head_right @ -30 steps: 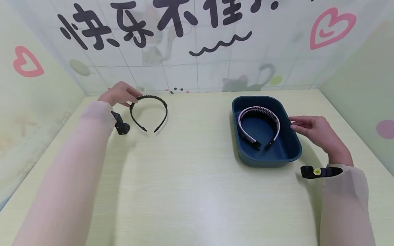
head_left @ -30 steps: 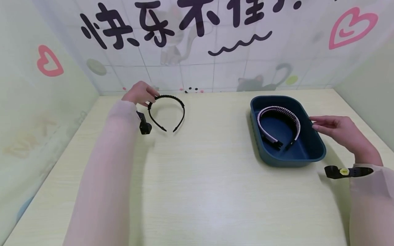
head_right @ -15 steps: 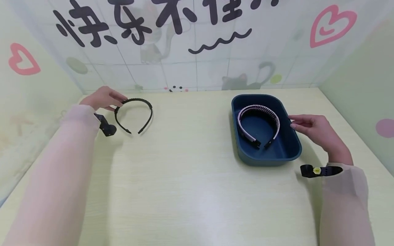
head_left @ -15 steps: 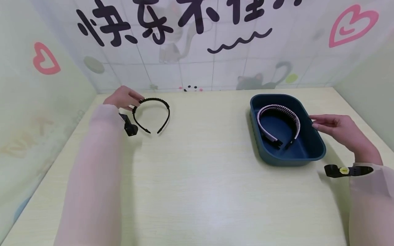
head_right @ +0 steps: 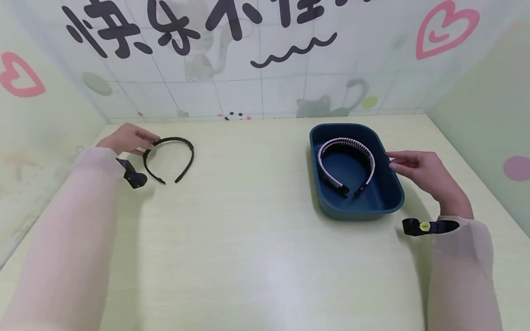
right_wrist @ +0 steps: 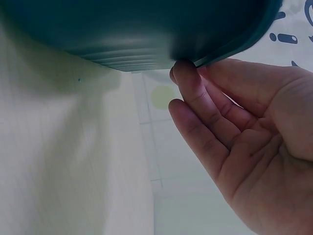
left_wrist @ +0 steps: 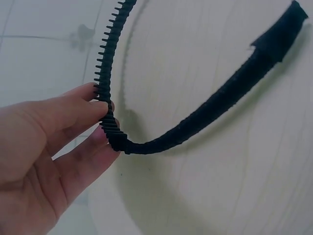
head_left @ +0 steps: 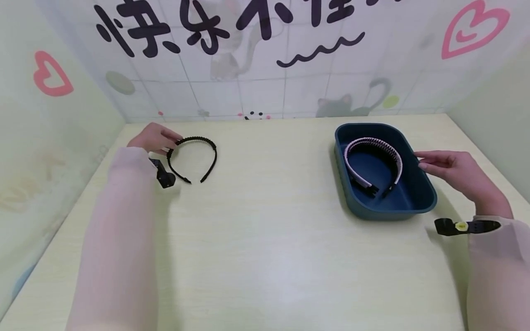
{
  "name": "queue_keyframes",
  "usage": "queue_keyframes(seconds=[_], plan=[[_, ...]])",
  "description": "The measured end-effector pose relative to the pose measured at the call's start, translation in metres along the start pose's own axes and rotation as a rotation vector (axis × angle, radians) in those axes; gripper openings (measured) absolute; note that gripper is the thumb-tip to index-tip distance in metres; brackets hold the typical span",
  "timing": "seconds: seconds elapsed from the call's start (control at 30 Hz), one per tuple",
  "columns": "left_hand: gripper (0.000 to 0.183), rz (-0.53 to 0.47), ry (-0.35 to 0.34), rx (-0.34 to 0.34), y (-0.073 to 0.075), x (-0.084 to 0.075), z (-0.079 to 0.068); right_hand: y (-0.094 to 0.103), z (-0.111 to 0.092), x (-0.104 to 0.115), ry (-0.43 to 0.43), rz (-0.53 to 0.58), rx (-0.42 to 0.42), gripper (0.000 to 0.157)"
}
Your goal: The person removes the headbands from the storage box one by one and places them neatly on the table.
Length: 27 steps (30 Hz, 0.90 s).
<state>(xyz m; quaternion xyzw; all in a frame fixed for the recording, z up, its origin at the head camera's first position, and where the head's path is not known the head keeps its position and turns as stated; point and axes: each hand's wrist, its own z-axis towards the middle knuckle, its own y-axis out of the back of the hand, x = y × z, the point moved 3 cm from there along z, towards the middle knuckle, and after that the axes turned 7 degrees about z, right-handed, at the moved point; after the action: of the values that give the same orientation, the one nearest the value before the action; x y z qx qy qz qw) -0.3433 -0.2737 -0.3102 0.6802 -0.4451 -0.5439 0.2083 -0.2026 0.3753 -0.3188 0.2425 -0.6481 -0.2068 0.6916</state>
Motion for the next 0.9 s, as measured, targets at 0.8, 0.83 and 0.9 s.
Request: queue_keyframes(seconds=[0.8,0.83,0.9], plan=[[0.042,0.015,0.002,-0.049,-0.012,0.006,0.006,0.0,-0.001,0.001,-0.011,-0.023,0.002,0.045],[0.042,0.012,0.003,-0.048,-0.012,0.006,0.006,0.0,-0.001,0.001,-0.012,-0.017,0.002,0.045],[0.042,0.006,0.002,-0.048,-0.011,0.006,0.007,0.0,-0.001,0.001,-0.013,-0.013,0.001,0.045]])
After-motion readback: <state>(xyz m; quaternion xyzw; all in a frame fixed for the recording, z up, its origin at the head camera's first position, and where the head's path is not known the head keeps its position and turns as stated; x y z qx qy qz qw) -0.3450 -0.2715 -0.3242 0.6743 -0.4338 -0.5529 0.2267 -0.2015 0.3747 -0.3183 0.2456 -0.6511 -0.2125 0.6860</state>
